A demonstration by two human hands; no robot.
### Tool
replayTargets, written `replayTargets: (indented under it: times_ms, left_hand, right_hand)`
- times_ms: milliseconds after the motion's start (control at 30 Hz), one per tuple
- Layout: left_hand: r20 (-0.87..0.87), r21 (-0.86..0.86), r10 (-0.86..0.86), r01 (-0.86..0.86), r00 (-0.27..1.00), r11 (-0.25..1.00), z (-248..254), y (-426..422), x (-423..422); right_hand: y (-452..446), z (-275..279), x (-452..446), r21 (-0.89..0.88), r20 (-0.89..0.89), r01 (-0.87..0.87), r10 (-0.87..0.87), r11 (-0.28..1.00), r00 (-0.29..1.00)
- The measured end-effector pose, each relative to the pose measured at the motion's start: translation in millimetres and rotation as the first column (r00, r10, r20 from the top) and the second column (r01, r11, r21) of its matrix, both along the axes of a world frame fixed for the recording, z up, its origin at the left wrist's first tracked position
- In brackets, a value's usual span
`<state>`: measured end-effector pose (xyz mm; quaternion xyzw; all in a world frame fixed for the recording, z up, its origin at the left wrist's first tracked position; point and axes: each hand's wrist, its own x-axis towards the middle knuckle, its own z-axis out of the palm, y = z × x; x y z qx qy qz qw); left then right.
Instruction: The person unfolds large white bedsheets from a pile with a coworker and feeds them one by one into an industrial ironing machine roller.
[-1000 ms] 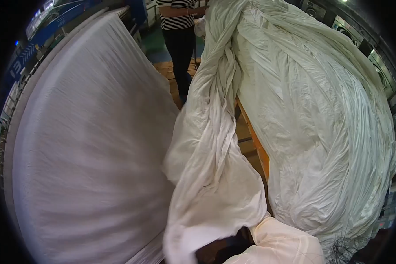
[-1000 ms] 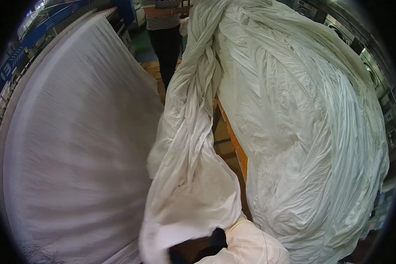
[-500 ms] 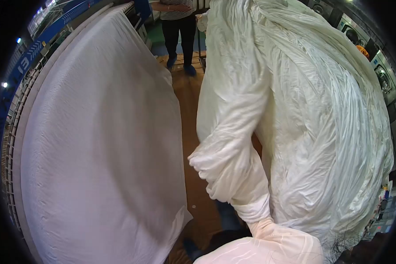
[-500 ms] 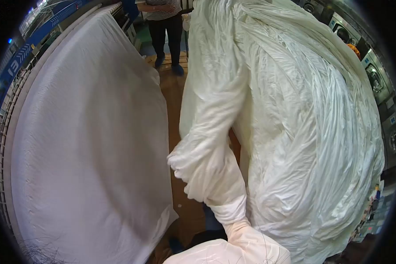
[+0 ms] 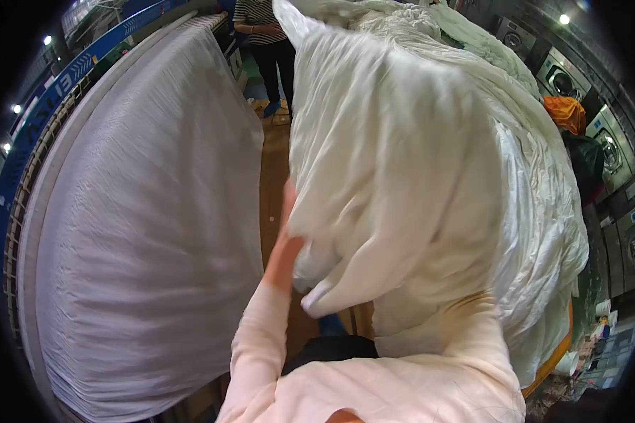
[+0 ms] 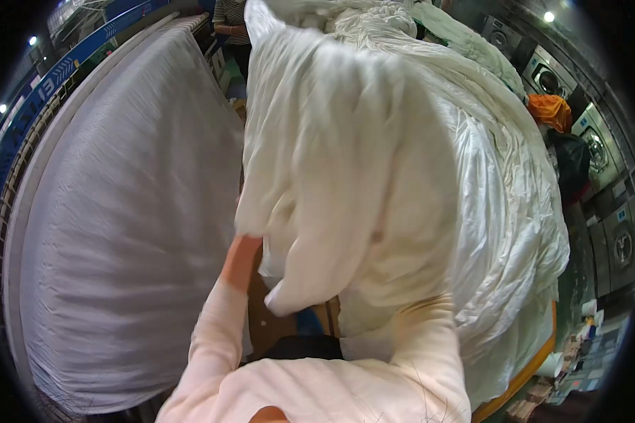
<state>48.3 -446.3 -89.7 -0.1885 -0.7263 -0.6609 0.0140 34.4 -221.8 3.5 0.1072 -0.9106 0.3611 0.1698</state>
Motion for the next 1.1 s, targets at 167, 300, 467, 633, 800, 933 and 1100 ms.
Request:
replayTargets:
  times_ms: [167,300,467,633,800,933,1100]
  left_hand:
    - [-0.12,0.513,-0.645,0.603,0.754,0.61,126.3,161.2,40.6]
    - [-0.347,0.365,-0.553,0.652,0.757,0.664,113.8,225.3,61.5]
    - [0.187,0.491,-0.698,0.55,0.691,0.676,16.7,186.5,48.5]
    - [0.156,0.678,-0.579,0.34,0.8,0.652,-17.1,95.0,45.0]
    - [0.138,0.711,-0.33,0.139,0.934,0.69,23.2,55.7,68.7]
    - [0.3,0.384,-0.31,0.184,0.902,0.905,-58.4,93.5,93.7]
    - [0.215,0.339,-0.626,0.544,0.749,0.767,-44.0,166.7,123.1]
  right_hand:
    - [225.2,139.6,52.9,0.193,-0.459,0.501,-0.374,0.844,0.806]
    - [394.2,127.1,124.0,0.313,-0.372,0.783,-0.689,0.537,0.622]
    - [446.3,56.7,159.2,0.465,-0.089,0.741,-0.806,0.486,0.585]
    - [450.6,60.4,138.0,0.444,-0.068,0.737,-0.801,0.509,0.595]
    - [451.5,61.5,127.1,0.458,-0.052,0.726,-0.799,0.513,0.599]
    - [459.4,65.3,119.7,0.476,-0.044,0.707,-0.789,0.523,0.613]
    - [491.3,86.1,84.9,0.579,-0.247,0.624,-0.616,0.525,0.748]
